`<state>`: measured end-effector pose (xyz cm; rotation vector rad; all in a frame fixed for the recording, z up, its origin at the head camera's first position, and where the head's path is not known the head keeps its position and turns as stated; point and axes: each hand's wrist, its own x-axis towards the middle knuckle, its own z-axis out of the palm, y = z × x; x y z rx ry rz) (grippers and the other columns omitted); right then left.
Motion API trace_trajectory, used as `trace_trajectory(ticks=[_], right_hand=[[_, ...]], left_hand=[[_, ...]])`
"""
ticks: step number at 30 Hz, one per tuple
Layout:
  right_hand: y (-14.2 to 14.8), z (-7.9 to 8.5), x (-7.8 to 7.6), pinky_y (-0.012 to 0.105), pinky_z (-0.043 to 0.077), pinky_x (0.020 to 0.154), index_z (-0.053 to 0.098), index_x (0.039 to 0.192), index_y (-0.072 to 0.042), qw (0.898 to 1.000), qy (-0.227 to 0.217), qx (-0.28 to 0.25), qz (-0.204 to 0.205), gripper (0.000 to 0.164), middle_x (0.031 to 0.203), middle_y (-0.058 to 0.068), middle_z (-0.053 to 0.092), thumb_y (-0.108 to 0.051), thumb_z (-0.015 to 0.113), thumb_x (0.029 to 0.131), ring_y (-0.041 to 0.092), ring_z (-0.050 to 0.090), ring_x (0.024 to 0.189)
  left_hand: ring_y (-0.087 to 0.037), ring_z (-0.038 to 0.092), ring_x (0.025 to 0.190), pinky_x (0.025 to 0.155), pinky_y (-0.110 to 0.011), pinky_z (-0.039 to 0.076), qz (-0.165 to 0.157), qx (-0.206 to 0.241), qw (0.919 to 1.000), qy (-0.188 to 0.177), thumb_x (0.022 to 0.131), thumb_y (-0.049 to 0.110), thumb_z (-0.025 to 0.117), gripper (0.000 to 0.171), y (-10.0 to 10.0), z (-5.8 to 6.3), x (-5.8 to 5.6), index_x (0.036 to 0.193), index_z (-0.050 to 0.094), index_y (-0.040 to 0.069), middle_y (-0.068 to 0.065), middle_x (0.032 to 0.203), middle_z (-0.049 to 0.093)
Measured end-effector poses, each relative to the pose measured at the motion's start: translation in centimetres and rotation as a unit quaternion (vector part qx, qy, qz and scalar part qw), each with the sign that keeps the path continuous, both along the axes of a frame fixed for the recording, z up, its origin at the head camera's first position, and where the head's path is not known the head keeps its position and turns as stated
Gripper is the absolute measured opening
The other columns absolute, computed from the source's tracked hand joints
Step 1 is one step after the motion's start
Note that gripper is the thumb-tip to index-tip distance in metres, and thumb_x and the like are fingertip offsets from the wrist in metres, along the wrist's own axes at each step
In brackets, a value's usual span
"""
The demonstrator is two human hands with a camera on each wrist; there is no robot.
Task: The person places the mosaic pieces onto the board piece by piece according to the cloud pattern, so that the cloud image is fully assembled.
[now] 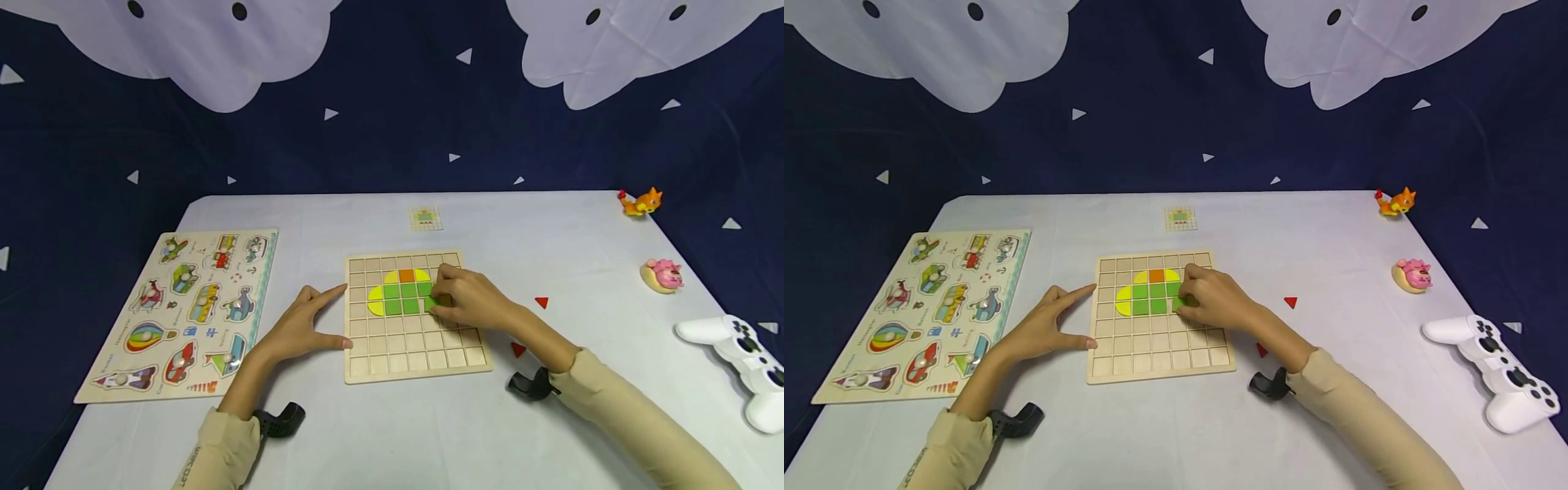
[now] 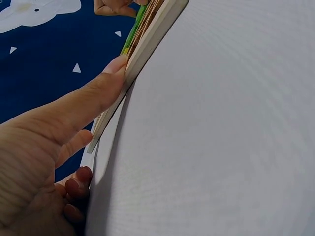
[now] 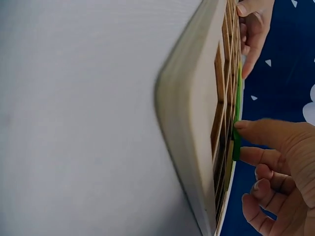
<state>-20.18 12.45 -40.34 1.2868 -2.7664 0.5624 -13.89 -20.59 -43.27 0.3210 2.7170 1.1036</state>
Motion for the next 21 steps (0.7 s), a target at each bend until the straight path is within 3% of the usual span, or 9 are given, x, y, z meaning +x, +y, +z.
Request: trace_trajectory(ticks=[14,21], right_hand=[[-0.22,-0.13,-0.10,0.029,0.045,0.067,0.073,0.091,-0.011,0.996,-0.089,-0.024,-0.013,0.010,0.091,-0.002,0.058,-0.020,0.077,0.087,0.011,0.050,0.075],[-0.12,0.17,-0.14,0.030,0.045,0.070,0.075,0.095,-0.012,0.996,-0.091,-0.005,-0.022,0.013,0.092,-0.001,0.059,-0.023,0.076,0.088,0.012,0.051,0.077]], left_hand=[[-0.021,0.043,0.090,0.084,-0.038,0.037,-0.002,-0.003,1.0000,0.003,0.067,0.043,0.091,0.103,0.04,0.09,0.01,0.153,0.040,0.020,-0.008,0.102,0.041],[-0.022,0.043,0.091,0.085,-0.038,0.037,0.003,-0.008,1.0000,0.000,0.067,0.044,0.091,0.103,0.02,0.01,-0.04,0.153,0.040,0.020,-0.009,0.103,0.041]])
